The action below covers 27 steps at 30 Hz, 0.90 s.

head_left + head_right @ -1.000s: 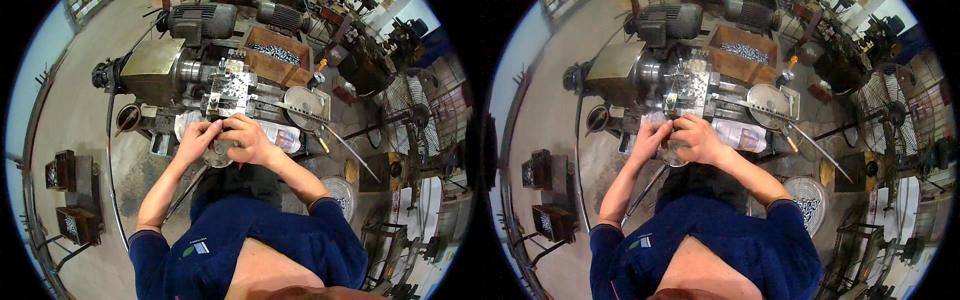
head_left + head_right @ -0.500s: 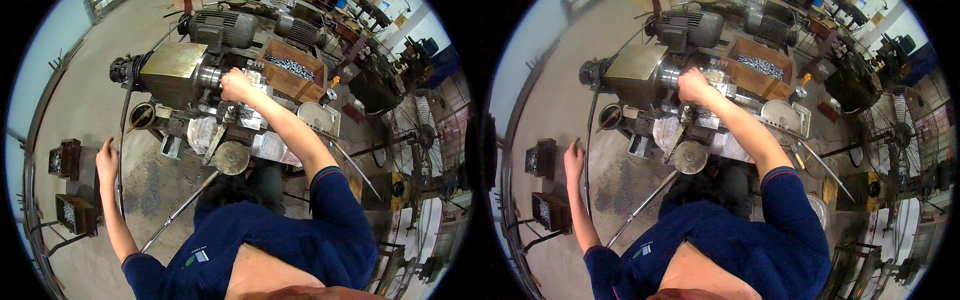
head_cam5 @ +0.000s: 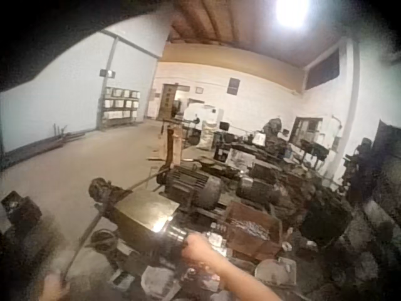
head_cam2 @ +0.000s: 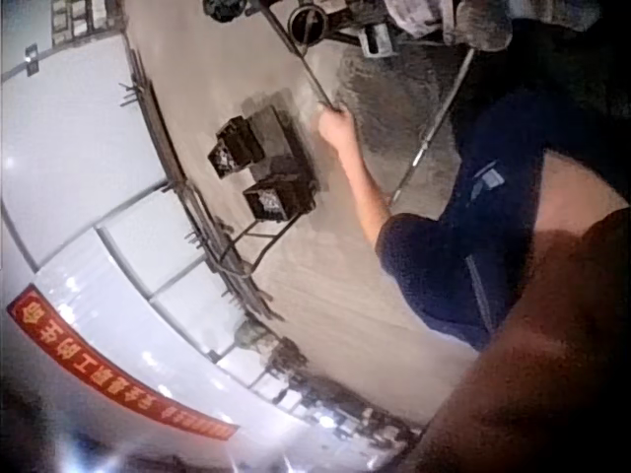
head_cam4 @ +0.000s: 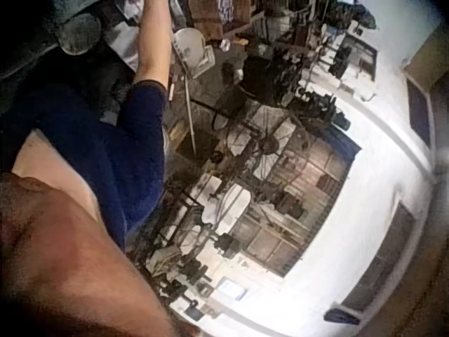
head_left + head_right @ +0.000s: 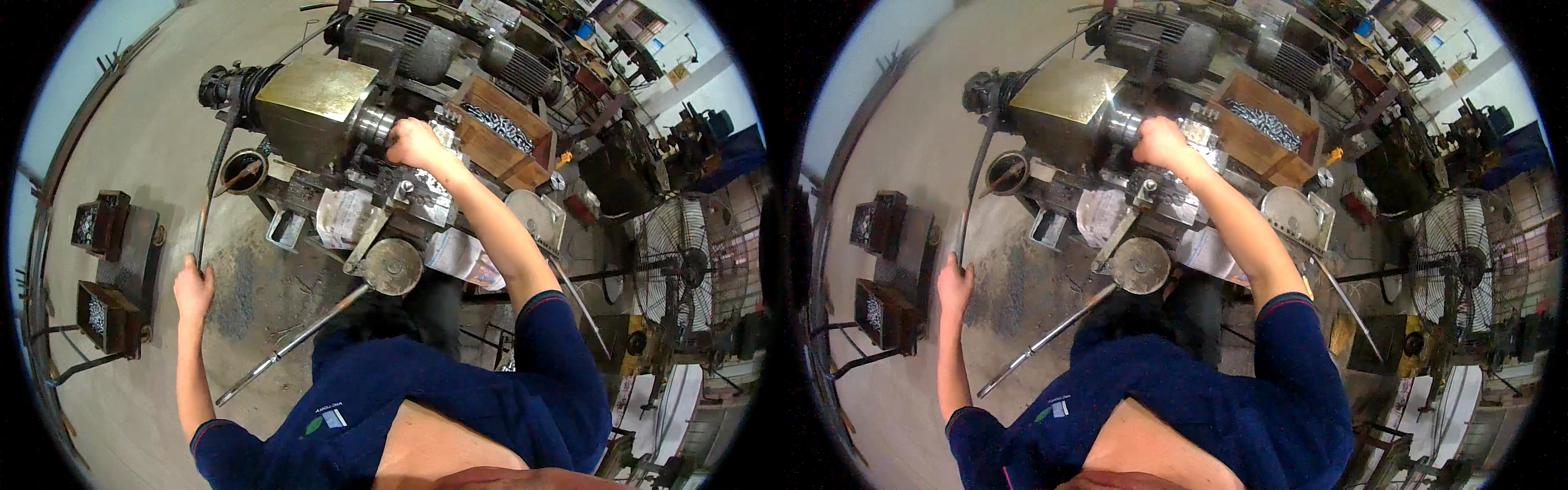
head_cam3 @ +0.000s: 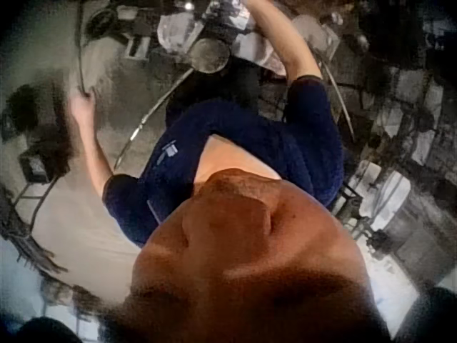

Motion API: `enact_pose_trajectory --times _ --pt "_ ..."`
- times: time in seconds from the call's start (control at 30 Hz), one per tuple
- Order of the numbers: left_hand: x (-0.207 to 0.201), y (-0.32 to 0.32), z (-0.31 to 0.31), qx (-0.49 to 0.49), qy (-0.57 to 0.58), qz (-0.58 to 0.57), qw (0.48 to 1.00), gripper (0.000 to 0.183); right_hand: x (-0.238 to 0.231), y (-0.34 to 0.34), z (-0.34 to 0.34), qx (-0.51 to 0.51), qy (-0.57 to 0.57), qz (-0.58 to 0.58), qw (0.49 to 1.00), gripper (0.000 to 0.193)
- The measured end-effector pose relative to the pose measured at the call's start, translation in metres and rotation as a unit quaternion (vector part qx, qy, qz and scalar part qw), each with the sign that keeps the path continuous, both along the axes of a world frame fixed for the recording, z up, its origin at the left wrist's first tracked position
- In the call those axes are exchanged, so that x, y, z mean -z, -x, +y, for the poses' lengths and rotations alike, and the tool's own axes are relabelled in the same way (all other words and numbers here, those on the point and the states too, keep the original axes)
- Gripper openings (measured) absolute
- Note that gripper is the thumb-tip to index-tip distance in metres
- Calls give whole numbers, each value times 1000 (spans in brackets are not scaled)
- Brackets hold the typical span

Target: The person operates a lathe machine by repeatedly loading small metal cylinders into a chuck, turning handles to advance tools or engage the workpiece, and then removing the processed parts and placing them into a large metal container.

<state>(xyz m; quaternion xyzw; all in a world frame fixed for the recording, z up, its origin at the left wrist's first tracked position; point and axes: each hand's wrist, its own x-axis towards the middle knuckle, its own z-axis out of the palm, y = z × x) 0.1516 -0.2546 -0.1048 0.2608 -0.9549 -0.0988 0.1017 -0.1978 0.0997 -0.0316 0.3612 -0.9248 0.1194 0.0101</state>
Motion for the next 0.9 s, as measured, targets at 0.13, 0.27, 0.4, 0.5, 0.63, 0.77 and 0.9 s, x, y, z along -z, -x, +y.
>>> enact_pose_trajectory --times 0.13,0.27,0.4,0.5,0.63,0.77,0.9 --pt "-7 0 -76 -28 169 -98 980 19 9 5 5 -18 41 32 998 22" --pt "-5 15 -174 3 315 -61 947 7 1 1 -1 17 34 -8 999 26" --pt "-8 27 -166 -31 222 -99 969 14 -7 -10 6 -25 -46 78 996 32" --pt "-11 45 -133 -18 70 126 989 35 -35 -40 26 -68 94 92 989 36" --pt "47 94 -44 5 -63 349 935 33 -44 -76 92 -38 182 101 977 35" --pt "152 139 28 76 -276 -65 956 38 -25 -110 181 76 168 73 980 35" --pt "199 159 24 180 29 -147 972 35 -6 -157 264 211 133 19 968 34"
